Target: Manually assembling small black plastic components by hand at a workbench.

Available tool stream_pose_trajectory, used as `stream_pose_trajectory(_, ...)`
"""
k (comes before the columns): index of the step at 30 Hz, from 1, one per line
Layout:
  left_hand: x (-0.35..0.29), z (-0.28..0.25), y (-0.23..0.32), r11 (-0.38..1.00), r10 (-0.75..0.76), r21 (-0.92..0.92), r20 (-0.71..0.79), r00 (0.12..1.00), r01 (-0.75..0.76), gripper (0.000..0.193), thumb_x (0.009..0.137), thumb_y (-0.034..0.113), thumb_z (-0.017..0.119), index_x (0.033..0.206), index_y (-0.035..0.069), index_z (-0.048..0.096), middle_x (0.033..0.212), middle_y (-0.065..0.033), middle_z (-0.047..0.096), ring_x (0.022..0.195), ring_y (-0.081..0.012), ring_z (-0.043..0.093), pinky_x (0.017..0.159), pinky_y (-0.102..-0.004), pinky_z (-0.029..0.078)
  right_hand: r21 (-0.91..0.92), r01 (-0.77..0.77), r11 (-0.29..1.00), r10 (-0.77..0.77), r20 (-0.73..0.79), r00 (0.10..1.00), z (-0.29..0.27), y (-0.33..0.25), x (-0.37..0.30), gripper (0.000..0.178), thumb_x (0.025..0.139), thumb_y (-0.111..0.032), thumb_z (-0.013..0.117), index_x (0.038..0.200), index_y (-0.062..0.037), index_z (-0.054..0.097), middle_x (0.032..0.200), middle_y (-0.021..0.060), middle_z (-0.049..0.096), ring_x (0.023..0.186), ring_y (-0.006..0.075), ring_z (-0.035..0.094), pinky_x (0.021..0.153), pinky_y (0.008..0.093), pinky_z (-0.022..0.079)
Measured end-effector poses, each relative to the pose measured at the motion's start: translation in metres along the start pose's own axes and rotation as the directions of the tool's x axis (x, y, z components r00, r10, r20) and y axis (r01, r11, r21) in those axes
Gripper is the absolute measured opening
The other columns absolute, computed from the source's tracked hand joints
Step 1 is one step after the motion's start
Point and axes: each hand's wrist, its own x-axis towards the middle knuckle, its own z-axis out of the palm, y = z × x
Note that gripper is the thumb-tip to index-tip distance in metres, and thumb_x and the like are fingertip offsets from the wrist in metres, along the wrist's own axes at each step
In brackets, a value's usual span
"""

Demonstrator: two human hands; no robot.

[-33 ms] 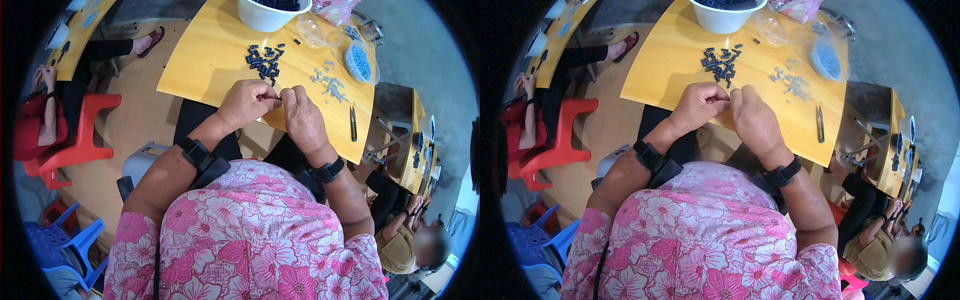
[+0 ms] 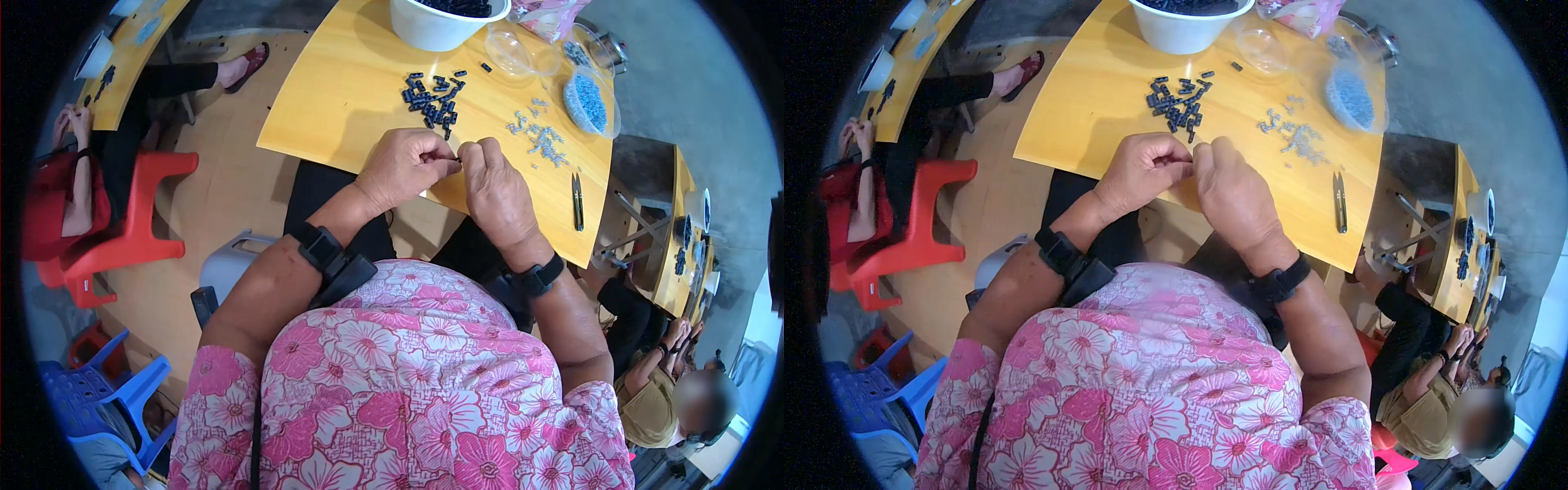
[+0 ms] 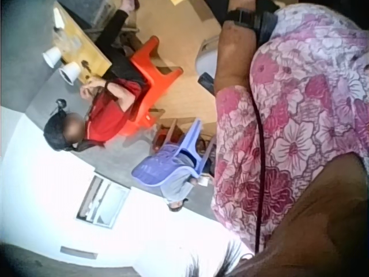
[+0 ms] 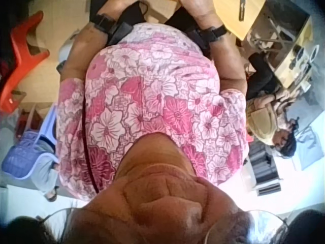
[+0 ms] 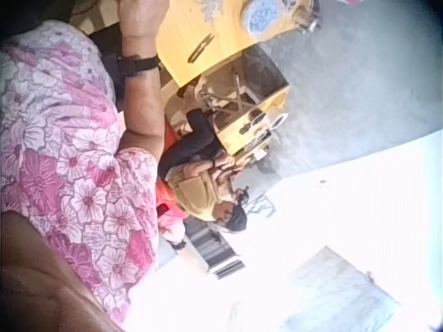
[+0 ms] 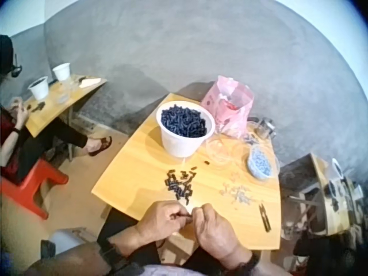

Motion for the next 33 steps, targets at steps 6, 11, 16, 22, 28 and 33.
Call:
stream_pose_trajectory(6, -0.001, -0.001, -0.003, 0.995, -0.048, -0.082, 0.009, 0.999, 0.049, 0.009, 0.086, 0.006, 0.07, 0.087, -0.003, 0.067, 0.072, -0.0003, 0.062, 0.067, -0.0049, 0.057, 0.061, -0.0231, 0.048, 0.251, 0.138, 0.958, -0.06, -0.296, 0.953, 0.017, 0.011, 0.004, 0.011, 0.086, 0.003, 0.056, 0.096, -0.0003, 0.058, 0.084, 0.0143, 0.057, 0.067, 0.0284, 0.061, 0.06, 0.0355, 0.052)
stream_pose_trajectory(11, -0.002, -0.003, -0.001, 0.994, -0.048, -0.1, -0.018, 0.999, 0.046, 0.009, 0.086, 0.006, 0.07, 0.087, -0.003, 0.068, 0.074, -0.0001, 0.063, 0.069, -0.0045, 0.056, 0.063, -0.0226, 0.047, 0.89, -0.246, 0.384, 0.485, 0.033, 0.874, 0.027, -0.003, -0.01, 0.014, 0.09, 0.001, 0.061, 0.103, 0.0026, 0.067, 0.086, 0.0061, 0.065, 0.068, 0.0098, 0.062, 0.066, 0.0236, 0.051)
stream_pose_trajectory(16, -0.003, -0.003, -0.004, 0.995, -0.023, -0.093, -0.023, 0.999, 0.021, 0.009, 0.086, 0.007, 0.07, 0.087, -0.002, 0.067, 0.074, 0.0, 0.062, 0.069, -0.0049, 0.055, 0.063, -0.0226, 0.047, 0.837, -0.204, 0.508, 0.471, -0.072, 0.879, 0.029, -0.001, -0.009, 0.013, 0.088, 0.004, 0.063, 0.1, 0.0009, 0.067, 0.087, 0.0062, 0.065, 0.067, 0.0108, 0.063, 0.065, 0.0245, 0.052)
stream_pose_trajectory(22, -0.002, -0.004, -0.002, 0.998, -0.029, -0.063, -0.022, 0.999, 0.027, 0.008, 0.086, 0.006, 0.07, 0.087, -0.002, 0.067, 0.074, -0.0001, 0.062, 0.069, -0.0051, 0.055, 0.063, -0.0225, 0.047, 0.775, -0.166, 0.61, 0.409, -0.129, 0.903, 0.028, -0.001, -0.007, 0.013, 0.085, 0.005, 0.065, 0.096, -0.0026, 0.067, 0.088, 0.0075, 0.065, 0.069, 0.0132, 0.064, 0.065, 0.0269, 0.053)
stream_pose_trajectory(28, -0.002, -0.001, -0.007, 0.998, -0.001, -0.055, -0.066, 0.998, -0.003, 0.008, 0.088, 0.005, 0.069, 0.09, -0.002, 0.067, 0.076, 0.0, 0.063, 0.068, -0.0049, 0.056, 0.062, -0.0211, 0.047, 0.778, -0.141, 0.613, 0.359, -0.115, 0.926, 0.024, 0.014, -0.004, 0.017, 0.081, 0.004, 0.067, 0.096, -0.0031, 0.069, 0.088, 0.0108, 0.065, 0.074, 0.0191, 0.064, 0.07, 0.0305, 0.052)
stream_pose_trajectory(33, -0.005, 0.0, -0.014, 0.919, -0.049, -0.392, -0.212, 0.976, -0.039, 0.014, 0.093, 0.007, 0.063, 0.106, -0.001, 0.063, 0.085, -0.0034, 0.065, 0.071, -0.0062, 0.059, 0.063, -0.0204, 0.05, 0.706, -0.225, 0.671, 0.458, -0.156, 0.875, 0.035, 0.024, -0.008, 0.016, 0.081, -0.001, 0.069, 0.096, -0.004, 0.071, 0.087, 0.0114, 0.067, 0.075, 0.0212, 0.065, 0.07, 0.0305, 0.052)
